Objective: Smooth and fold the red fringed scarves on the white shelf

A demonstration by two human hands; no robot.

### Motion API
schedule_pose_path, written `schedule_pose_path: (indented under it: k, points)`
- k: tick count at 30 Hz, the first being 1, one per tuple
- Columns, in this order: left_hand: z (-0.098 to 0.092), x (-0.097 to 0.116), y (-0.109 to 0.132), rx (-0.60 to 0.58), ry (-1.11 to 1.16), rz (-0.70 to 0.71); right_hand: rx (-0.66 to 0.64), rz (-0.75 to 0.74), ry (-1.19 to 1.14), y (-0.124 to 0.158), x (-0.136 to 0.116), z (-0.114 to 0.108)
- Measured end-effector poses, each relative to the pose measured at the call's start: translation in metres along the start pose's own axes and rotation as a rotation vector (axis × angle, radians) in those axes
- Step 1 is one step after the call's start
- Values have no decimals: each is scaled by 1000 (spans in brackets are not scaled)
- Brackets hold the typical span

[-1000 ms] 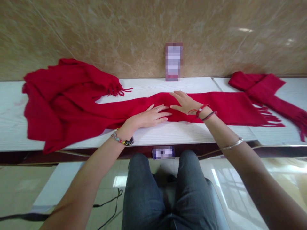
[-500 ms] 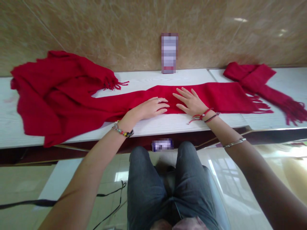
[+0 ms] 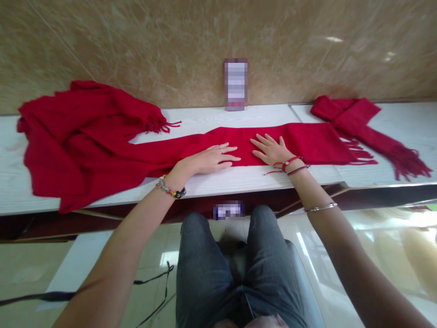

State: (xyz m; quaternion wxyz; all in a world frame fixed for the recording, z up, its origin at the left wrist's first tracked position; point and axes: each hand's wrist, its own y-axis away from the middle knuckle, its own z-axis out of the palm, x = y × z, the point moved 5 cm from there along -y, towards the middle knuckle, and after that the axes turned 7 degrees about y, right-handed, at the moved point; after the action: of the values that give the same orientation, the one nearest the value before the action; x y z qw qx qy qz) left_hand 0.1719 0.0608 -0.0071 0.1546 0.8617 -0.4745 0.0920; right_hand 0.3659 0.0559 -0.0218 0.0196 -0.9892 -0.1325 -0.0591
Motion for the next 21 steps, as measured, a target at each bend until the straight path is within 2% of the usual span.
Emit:
schedule_pose_path:
  k: [5,10,11,14,17,21]
  points:
    - [-17,17,-21,72,-52,47,-35,-5,0,0,-1,1]
    - [-19,17,-45,230,-215,-122,-10,70,-68,1,9,0]
    - [-15,14,-47,230,-209,-163,-1,92,-78,1,11,0]
    - [2,5,-49,112,-96,-254,-1,108,-77,2,16,1]
    - [6,0,-47,68,-24,-296,-4,101,-68,3,16,0]
    - [3,2,-45,63,1,-281,153,193,-24,5,21,-10]
